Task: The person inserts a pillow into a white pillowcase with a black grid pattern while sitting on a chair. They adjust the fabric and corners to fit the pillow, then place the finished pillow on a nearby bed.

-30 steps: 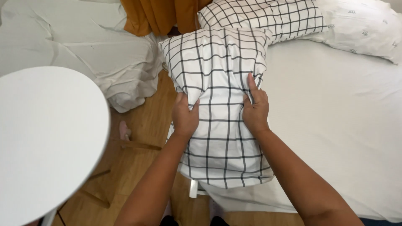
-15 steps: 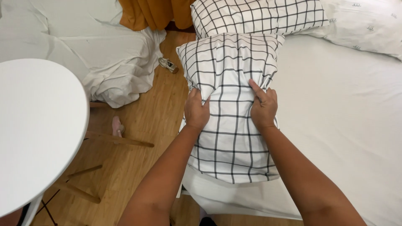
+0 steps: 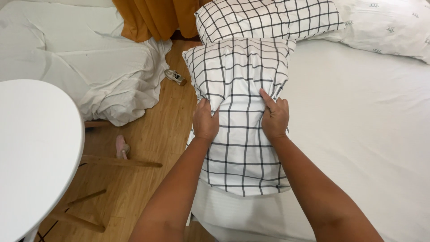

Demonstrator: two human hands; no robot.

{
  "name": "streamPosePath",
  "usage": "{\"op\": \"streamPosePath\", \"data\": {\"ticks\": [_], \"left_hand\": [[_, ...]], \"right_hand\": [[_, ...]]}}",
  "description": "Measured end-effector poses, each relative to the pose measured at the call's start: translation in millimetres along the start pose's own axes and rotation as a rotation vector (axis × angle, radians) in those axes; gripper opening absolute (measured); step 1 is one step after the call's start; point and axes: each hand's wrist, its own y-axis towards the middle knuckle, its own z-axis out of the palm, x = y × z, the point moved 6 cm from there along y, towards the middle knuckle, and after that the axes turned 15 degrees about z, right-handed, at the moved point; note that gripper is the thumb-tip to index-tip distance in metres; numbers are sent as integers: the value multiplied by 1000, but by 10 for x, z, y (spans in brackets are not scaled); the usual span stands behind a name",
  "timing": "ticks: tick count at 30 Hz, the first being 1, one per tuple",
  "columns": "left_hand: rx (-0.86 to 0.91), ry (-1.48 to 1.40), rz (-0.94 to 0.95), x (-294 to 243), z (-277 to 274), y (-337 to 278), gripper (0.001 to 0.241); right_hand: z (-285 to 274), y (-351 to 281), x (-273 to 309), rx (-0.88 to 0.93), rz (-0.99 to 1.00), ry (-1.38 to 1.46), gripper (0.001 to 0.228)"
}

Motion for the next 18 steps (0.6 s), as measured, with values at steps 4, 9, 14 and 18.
{"op": "streamPosePath", "data": {"ticks": [4,9,14,18], "left_hand": [[220,55,-100,360,383,-23,56],[504,-61,-289,317,461,-144,88],[516,102,-222,176,426,-87,79],[465,258,-80,-115,216,16,70]], "right_hand": [[214,42,-298,241,225,-331,51],[391,-41,-339,510,397,-477,66],[362,-66,-16,436,232,-437,61],[299,-103,219,360,146,-399,59]]}}
